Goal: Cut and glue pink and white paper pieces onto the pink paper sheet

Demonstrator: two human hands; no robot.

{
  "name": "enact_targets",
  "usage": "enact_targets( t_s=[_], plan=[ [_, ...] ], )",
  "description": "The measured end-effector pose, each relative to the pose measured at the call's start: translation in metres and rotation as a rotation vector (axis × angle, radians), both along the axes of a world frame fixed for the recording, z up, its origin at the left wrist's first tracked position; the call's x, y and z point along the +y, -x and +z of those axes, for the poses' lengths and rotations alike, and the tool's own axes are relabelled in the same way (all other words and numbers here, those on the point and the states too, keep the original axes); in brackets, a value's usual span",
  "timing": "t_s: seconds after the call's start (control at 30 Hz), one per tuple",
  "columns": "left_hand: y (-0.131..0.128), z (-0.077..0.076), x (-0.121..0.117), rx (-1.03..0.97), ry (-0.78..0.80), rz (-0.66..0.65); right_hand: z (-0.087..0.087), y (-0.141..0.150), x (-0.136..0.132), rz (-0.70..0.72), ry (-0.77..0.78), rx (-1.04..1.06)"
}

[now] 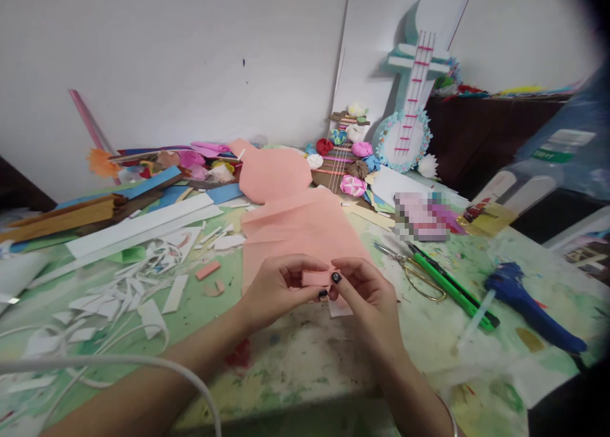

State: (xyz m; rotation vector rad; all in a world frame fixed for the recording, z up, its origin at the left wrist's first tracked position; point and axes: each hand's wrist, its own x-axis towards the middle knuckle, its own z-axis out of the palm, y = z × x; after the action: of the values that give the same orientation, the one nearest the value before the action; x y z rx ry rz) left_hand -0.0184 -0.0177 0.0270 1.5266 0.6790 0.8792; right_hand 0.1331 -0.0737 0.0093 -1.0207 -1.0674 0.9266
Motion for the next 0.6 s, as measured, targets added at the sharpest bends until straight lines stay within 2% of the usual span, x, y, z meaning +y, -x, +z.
enact_targets(
  t_s=[0.2, 0.37, 0.53, 0.6],
  plan=[
    [-0.0011, 0.0031, -0.0024, 0.053, -0.061, -0.021, 0.0025, 0.0018, 0.0008, -0.021, 0.023, -0.065],
    [-0.0021, 0.0034, -0.0032, 0.024, -0.005, -0.034, 0.0002, 0.0037, 0.0011, -0.038, 0.018, -0.143],
    [-0.0013, 0.0052, -0.0028, 0.156, -0.183, 0.023, -0.0035, 0.005, 0.0023, -0.015, 0.006, -0.187],
    [-0.0013, 0.0046, -0.0025, 0.163, -0.194, 0.007, -0.0034, 0.0049, 0.0019, -0.012, 0.016, -0.2]
  ],
)
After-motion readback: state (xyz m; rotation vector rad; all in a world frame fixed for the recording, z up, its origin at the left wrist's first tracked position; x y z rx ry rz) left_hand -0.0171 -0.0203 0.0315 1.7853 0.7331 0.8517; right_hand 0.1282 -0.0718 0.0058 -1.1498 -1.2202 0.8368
